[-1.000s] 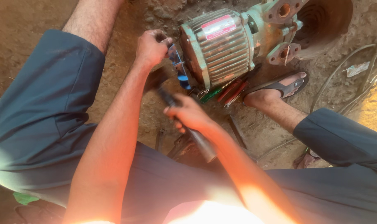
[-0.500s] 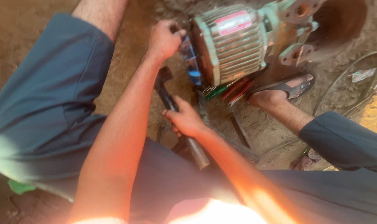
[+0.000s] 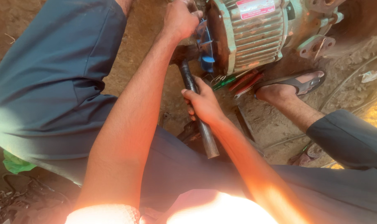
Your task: The person sits on the ground repairing an electric water pump motor. They fit a blue fan impeller onto the motor shaft, tap it into place with a hammer, tighten components with pliers and a screwdriver, and reposition the pump while working on its rear end.
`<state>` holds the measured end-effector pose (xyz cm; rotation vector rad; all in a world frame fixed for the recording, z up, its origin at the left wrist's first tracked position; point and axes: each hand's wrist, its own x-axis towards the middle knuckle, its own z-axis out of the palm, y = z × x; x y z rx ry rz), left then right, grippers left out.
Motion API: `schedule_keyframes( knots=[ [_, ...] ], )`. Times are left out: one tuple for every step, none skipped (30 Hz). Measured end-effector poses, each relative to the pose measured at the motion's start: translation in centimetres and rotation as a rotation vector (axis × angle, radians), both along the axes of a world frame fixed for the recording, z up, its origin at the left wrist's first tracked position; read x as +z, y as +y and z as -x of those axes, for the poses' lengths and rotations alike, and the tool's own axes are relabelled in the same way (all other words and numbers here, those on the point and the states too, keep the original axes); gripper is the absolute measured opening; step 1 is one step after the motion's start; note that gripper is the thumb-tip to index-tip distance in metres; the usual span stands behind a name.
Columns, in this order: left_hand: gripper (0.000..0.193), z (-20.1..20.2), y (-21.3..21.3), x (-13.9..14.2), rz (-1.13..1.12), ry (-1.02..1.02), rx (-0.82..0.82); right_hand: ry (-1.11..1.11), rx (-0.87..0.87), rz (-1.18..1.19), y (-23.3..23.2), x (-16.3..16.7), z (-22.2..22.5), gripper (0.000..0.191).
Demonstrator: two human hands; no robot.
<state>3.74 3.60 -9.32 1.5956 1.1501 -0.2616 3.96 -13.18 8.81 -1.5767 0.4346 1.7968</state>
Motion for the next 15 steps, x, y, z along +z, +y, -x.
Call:
schedule_keyframes(
  knots=[
    [0.016, 0.0, -0.1, -0.1, -0.015, 0.005, -0.02, -0.013, 0.022, -0.004, 0.1, 0.1, -0.1, 0.068],
    [0.017, 0.1, -0.2, -0.1, -0.012, 0.001, -0.016, -0.022, 0.047, -0.006, 0.0, 0.2, -0.2, 0.068],
    [0.017, 0.2, -0.2, -0.2, -0.012, -0.005, -0.009, -0.034, 0.074, -0.01, 0.0, 0.2, -0.3, 0.068],
    [0.018, 0.2, -0.2, -0.3, -0.015, -0.014, -0.003, -0.017, 0.077, -0.018, -0.1, 0.1, -0.4, 0.069],
    [0.019, 0.2, -0.3, -0.3, -0.088, -0.055, -0.013, 0.001, 0.077, -0.025, -0.3, 0.1, -0.5, 0.069],
    [0.02, 0.2, -0.3, -0.3, -0.159, -0.092, -0.023, 0.024, 0.079, -0.03, -0.4, 0.1, -0.4, 0.07],
    [0.022, 0.2, -0.4, -0.3, -0.23, -0.125, -0.031, 0.019, 0.093, -0.039, -0.6, 0.0, -0.3, 0.07],
    [0.023, 0.2, -0.4, -0.3, -0.181, -0.095, -0.038, 0.017, 0.107, -0.049, -0.8, 0.0, -0.1, 0.07],
    [0.025, 0.1, -0.4, -0.3, -0.134, -0.067, -0.047, 0.012, 0.119, -0.06, -1.0, -0.1, 0.0, 0.07],
    [0.027, 0.0, -0.3, -0.3, -0.089, -0.043, -0.058, 0.024, 0.121, -0.071, -1.1, -0.2, 0.1, 0.069],
    [0.029, -0.2, -0.3, -0.4, -0.072, 0.009, -0.086, 0.034, 0.121, -0.079, -1.3, -0.3, 0.2, 0.069],
    [0.031, -0.3, -0.2, -0.4, -0.052, 0.063, -0.114, 0.045, 0.122, -0.085, -1.5, -0.3, 0.2, 0.069],
    [0.034, -0.3, -0.3, -0.5, -0.033, 0.117, -0.14, 0.045, 0.141, -0.09, -1.6, -0.5, 0.1, 0.069],
    [0.034, -0.2, -0.3, -0.4, -0.009, 0.082, -0.15, 0.046, 0.163, -0.097, -1.7, -0.7, -0.1, 0.069],
    [0.034, 0.0, -0.4, -0.5, 0.007, 0.064, -0.163, 0.048, 0.183, -0.103, -1.7, -0.9, -0.1, 0.07]
  ],
)
